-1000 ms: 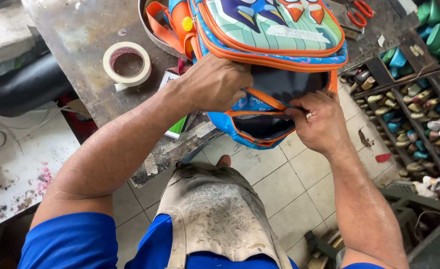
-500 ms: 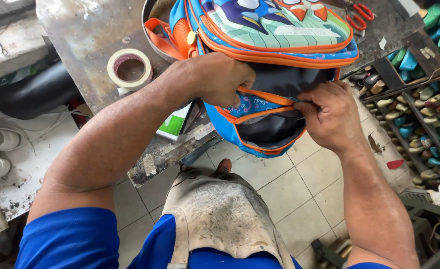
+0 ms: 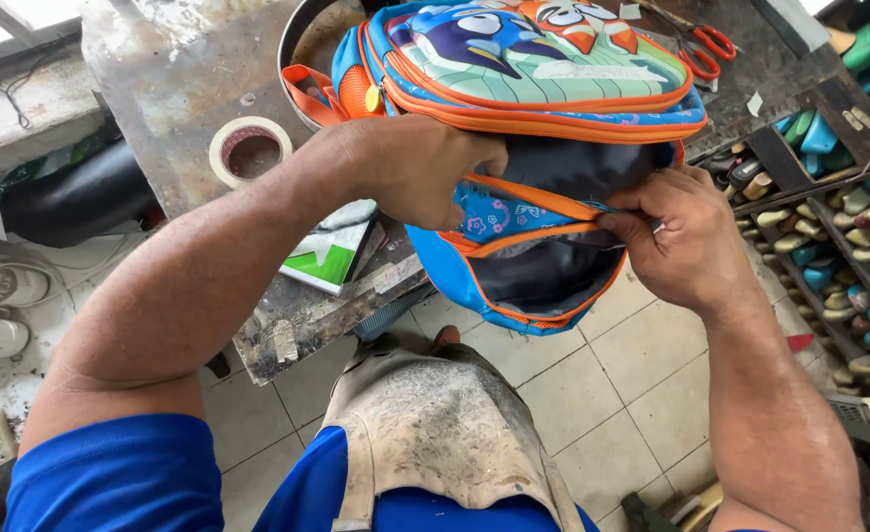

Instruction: The person uses a wooden-handled tool to remove blue piping from a backpack. They turn the item over and cut off orange straps using scissors.

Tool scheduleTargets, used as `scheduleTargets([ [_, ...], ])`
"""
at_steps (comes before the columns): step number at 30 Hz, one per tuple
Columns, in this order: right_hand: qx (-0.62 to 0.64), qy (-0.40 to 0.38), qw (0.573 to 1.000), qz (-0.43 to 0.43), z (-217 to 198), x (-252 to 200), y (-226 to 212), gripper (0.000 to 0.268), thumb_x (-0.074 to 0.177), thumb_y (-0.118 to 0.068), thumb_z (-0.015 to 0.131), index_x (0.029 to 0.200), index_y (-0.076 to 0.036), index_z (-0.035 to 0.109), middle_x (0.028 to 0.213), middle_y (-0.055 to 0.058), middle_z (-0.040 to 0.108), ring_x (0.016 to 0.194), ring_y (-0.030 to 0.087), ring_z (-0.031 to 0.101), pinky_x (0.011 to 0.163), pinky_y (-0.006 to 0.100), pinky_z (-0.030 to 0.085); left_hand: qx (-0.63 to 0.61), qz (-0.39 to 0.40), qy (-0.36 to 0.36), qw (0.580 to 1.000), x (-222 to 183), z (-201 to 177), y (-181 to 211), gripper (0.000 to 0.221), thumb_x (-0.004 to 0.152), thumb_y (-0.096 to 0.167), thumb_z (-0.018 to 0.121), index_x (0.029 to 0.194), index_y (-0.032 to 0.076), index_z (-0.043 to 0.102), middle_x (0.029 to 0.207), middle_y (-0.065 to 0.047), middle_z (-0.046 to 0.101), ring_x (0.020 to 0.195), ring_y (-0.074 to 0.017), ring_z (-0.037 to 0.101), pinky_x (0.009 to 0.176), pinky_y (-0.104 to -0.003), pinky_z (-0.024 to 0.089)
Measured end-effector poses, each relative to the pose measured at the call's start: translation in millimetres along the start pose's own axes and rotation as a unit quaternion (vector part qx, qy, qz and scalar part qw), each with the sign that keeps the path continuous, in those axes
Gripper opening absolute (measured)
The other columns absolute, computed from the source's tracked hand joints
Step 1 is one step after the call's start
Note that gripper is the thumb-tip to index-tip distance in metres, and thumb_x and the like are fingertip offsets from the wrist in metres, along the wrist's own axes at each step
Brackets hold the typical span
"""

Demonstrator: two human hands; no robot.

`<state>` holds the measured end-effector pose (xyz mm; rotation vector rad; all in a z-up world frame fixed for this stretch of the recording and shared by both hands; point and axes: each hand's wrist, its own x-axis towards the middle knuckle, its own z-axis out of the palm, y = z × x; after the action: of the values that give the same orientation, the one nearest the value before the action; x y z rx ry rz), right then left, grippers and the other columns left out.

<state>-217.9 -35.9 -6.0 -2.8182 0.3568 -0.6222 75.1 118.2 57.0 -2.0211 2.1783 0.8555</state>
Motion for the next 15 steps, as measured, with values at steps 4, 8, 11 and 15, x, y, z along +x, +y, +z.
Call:
scheduleTargets([
  [4, 0.002, 0.009, 1.000, 0.025, -1, -3, 4, 0.010, 0.100, -0.019, 0.077, 0.102, -0.009, 0.075, 0.093, 0.007, 0.069, 0.092, 0.032, 0.065, 0.096, 0.044, 0.047, -0.006, 0.034, 0.070, 0.997, 6, 9, -11, 0.052, 0.073, 0.030, 0.076, 0.122, 0.018, 0.062, 0.096, -0.006, 0.070, 0.085, -0.0326, 0.065, 0.067, -0.048, 0.048],
  [8, 0.023, -0.004, 0.999, 0.032, -3, 0, 5, 0.011, 0.097, -0.017, 0.079, 0.101, -0.008, 0.075, 0.092, 0.008, 0.069, 0.089, 0.031, 0.065, 0.091, 0.043, 0.049, -0.024, 0.076, 0.135, 0.988, 12, 21, -21, 0.043, 0.073, 0.027, 0.084, 0.109, 0.016, 0.064, 0.094, -0.002, 0.069, 0.081, -0.0280, 0.064, 0.061, -0.046, 0.048],
  [11, 0.055, -0.023, 0.998, 0.036, -3, 4, 6, 0.010, 0.095, -0.015, 0.078, 0.102, -0.009, 0.075, 0.093, 0.007, 0.071, 0.090, 0.028, 0.066, 0.090, 0.040, 0.051, -0.037, 0.092, 0.124, 0.987, 9, 21, -22, 0.023, 0.071, 0.018, 0.066, 0.092, 0.014, 0.057, 0.077, -0.006, 0.058, 0.068, -0.0287, 0.052, 0.055, -0.046, 0.040],
  [15, 0.055, -0.043, 0.997, 0.038, -3, 14, 0, 0.017, 0.093, -0.019, 0.080, 0.104, -0.007, 0.077, 0.099, 0.009, 0.074, 0.095, 0.030, 0.068, 0.089, 0.041, 0.052, -0.044, 0.040, 0.026, 0.998, -5, 2, -4, 0.013, 0.071, 0.009, 0.057, 0.082, 0.015, 0.053, 0.069, 0.003, 0.055, 0.065, -0.0215, 0.048, 0.056, -0.039, 0.036],
])
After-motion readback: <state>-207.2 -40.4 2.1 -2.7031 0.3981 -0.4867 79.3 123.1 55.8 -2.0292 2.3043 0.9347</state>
